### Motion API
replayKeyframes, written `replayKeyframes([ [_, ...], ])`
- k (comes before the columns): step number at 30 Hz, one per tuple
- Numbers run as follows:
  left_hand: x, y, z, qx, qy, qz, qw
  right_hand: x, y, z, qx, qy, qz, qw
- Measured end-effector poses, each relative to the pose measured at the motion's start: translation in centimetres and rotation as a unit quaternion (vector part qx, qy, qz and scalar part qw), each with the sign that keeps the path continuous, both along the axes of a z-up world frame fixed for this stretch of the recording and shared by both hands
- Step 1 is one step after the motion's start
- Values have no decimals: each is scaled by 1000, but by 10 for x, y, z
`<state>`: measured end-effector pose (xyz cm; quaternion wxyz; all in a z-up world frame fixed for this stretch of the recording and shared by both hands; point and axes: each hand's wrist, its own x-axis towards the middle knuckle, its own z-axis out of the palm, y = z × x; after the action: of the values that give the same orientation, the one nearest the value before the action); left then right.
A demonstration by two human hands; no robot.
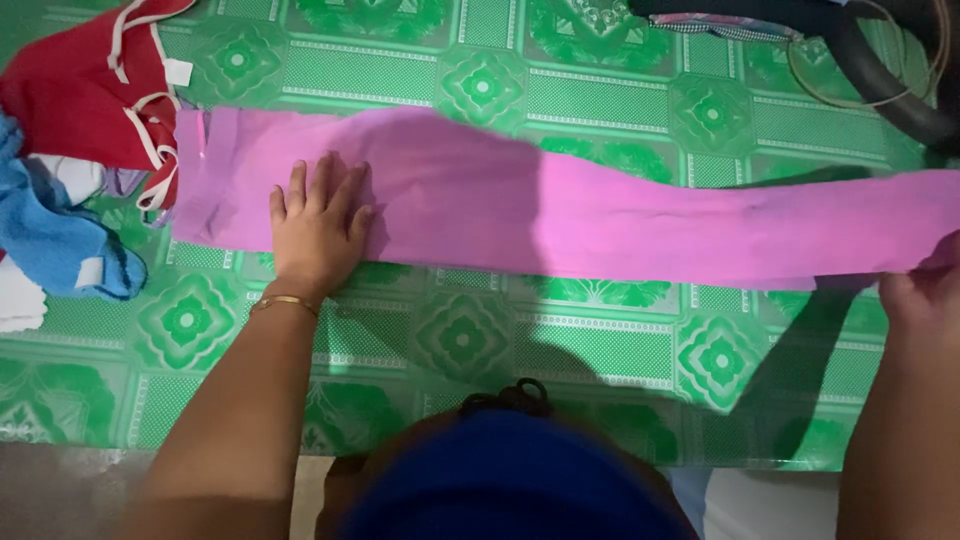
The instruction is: The person folds several garments on a green patterned table. They fold a gray cloth, a pink long-sleeved top, a purple floral top, and a red top, placing each folded item into a stack.
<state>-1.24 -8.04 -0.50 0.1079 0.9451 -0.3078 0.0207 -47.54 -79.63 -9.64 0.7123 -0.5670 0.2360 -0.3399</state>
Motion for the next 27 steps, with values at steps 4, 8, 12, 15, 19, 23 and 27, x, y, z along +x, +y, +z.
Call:
replayKeyframes([
  [4,-1,-1,2,-7,-3,-1,1000,-10,3,-24,127,-26,-71,989],
  [8,-1,0,1,-3,-2,1,1000,-5,34,-33,-141,180,-397,889],
  [12,-1,1,0,0,4,-1,1000,-3,39,-48,-416,333,-377,757],
  [15,0,-1,0,-10,5,-3,1000,-5,36,-40,-417,482,-297,711],
  [19,-2,-1,2,-10,5,0,1000,11,48,-12,-446,495,-290,687],
  [23,3,-3,-6,-10,7,2,1000,31,39,-14,-240,488,-267,796],
  [27,8,-11,-15,-23,-4,4,1000,82,79,13,-198,168,-127,957],
])
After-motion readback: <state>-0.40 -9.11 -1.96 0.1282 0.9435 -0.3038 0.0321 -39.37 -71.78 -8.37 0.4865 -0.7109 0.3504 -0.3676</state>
